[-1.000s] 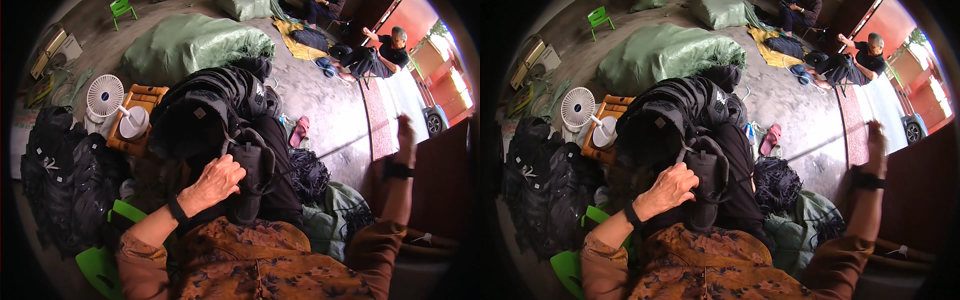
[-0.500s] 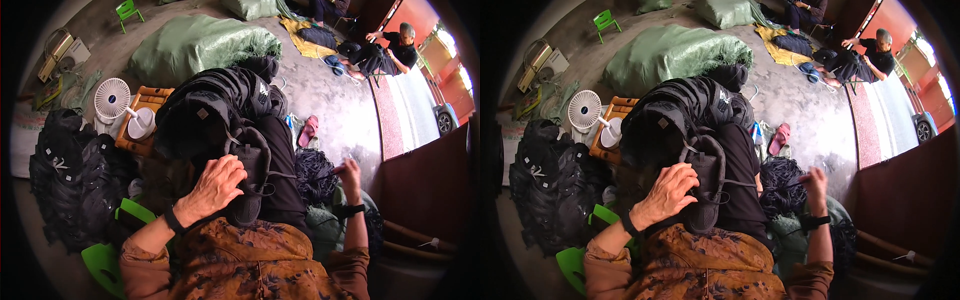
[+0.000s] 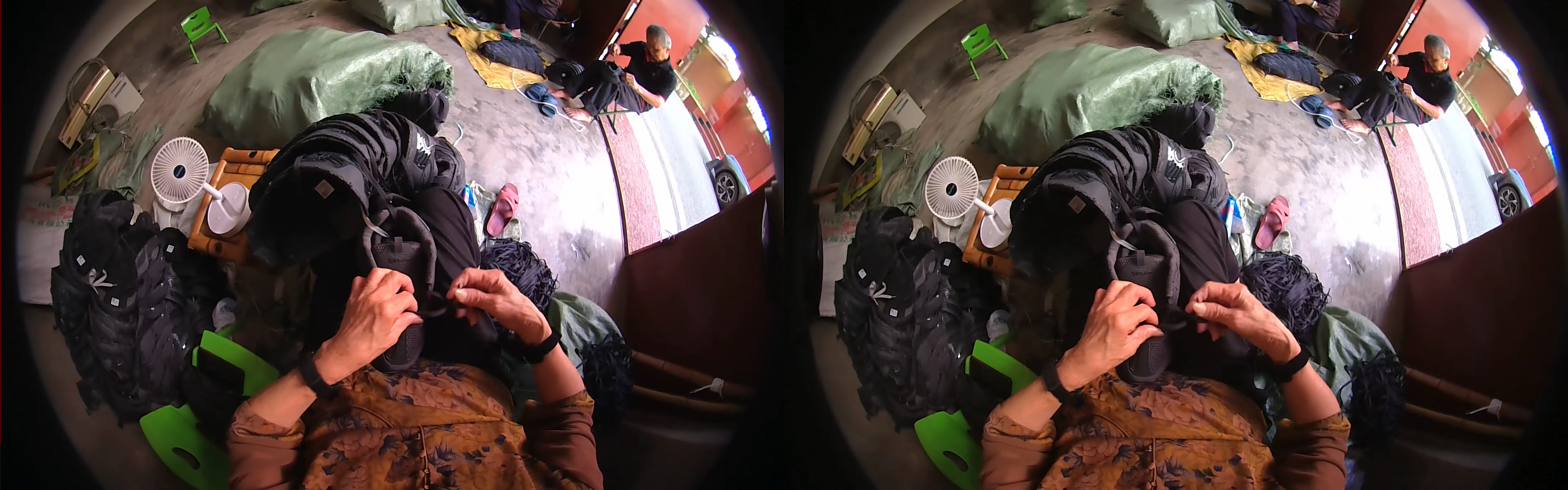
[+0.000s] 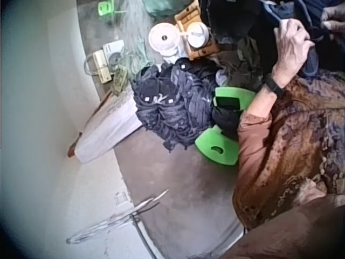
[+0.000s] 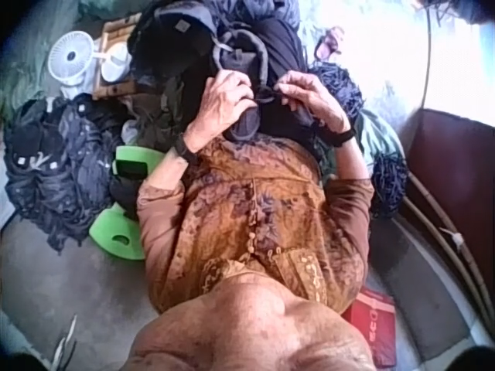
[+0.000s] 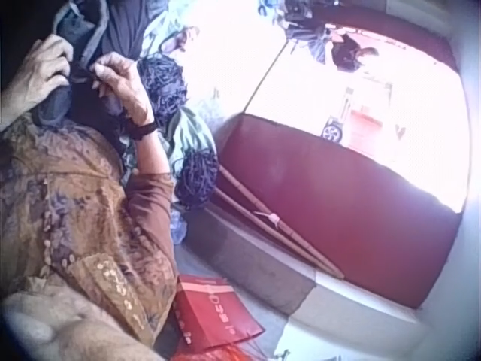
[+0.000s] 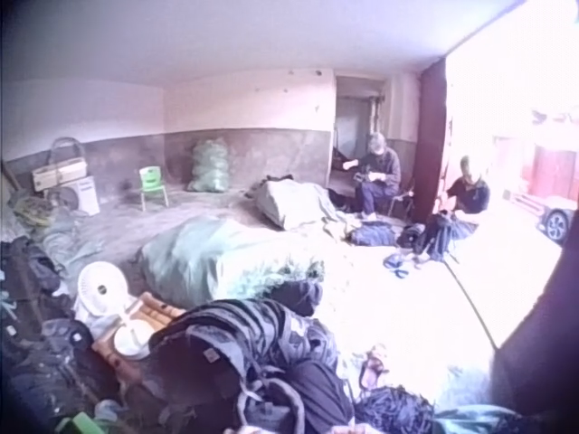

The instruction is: The recorder is lacing and assembling black shoe components in a manufacturing setting.

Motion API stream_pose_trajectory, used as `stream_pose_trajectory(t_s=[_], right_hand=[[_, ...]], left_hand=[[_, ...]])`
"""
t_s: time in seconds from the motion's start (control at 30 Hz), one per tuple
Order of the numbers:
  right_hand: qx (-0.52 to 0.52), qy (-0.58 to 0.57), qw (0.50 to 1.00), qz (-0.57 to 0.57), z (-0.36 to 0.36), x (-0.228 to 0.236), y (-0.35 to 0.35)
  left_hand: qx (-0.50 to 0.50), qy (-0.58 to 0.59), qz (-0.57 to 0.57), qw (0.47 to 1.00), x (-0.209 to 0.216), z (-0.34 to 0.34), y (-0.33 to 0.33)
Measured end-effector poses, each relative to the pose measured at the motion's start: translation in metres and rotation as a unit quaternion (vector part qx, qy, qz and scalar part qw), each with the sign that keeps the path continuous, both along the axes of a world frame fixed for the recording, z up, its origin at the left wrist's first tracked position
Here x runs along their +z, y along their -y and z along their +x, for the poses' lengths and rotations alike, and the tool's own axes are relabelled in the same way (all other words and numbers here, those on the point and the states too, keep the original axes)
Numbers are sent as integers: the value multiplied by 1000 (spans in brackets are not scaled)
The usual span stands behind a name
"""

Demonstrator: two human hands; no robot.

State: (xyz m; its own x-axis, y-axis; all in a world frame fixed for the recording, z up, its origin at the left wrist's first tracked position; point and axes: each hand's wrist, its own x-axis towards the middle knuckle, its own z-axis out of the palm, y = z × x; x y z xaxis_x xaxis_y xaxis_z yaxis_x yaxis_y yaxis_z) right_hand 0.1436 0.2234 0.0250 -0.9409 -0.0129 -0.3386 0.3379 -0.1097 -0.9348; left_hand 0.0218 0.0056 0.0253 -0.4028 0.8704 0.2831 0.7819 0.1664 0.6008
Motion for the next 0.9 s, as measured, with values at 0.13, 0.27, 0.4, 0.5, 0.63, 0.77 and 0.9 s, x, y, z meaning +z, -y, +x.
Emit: stream_pose_trajectory(t_s=[0.13,0.27,0.4,0.5,0.63,0.77,0.9], right_hand=[[-324,-289,853,-289,-12,23,-18],[-384,-210,861,-260,-17,21,-37],[-440,-116,888,65,13,6,-36],[-414,-104,870,248,42,-9,-42],[-379,-103,902,179,50,-17,-27],[-266,-70,953,129,31,-11,14],[-200,-63,975,76,12,-10,38]], left_hand=[[7,-53,-58,997,-1,3,-5],[-49,-39,-86,994,3,-10,-2],[-51,-99,12,994,6,-25,18],[-71,-205,-44,975,16,-47,23],[-93,-261,-76,958,18,-51,15],[-151,-191,-143,959,-10,-63,6],[-164,-106,-178,965,-20,-68,1]])
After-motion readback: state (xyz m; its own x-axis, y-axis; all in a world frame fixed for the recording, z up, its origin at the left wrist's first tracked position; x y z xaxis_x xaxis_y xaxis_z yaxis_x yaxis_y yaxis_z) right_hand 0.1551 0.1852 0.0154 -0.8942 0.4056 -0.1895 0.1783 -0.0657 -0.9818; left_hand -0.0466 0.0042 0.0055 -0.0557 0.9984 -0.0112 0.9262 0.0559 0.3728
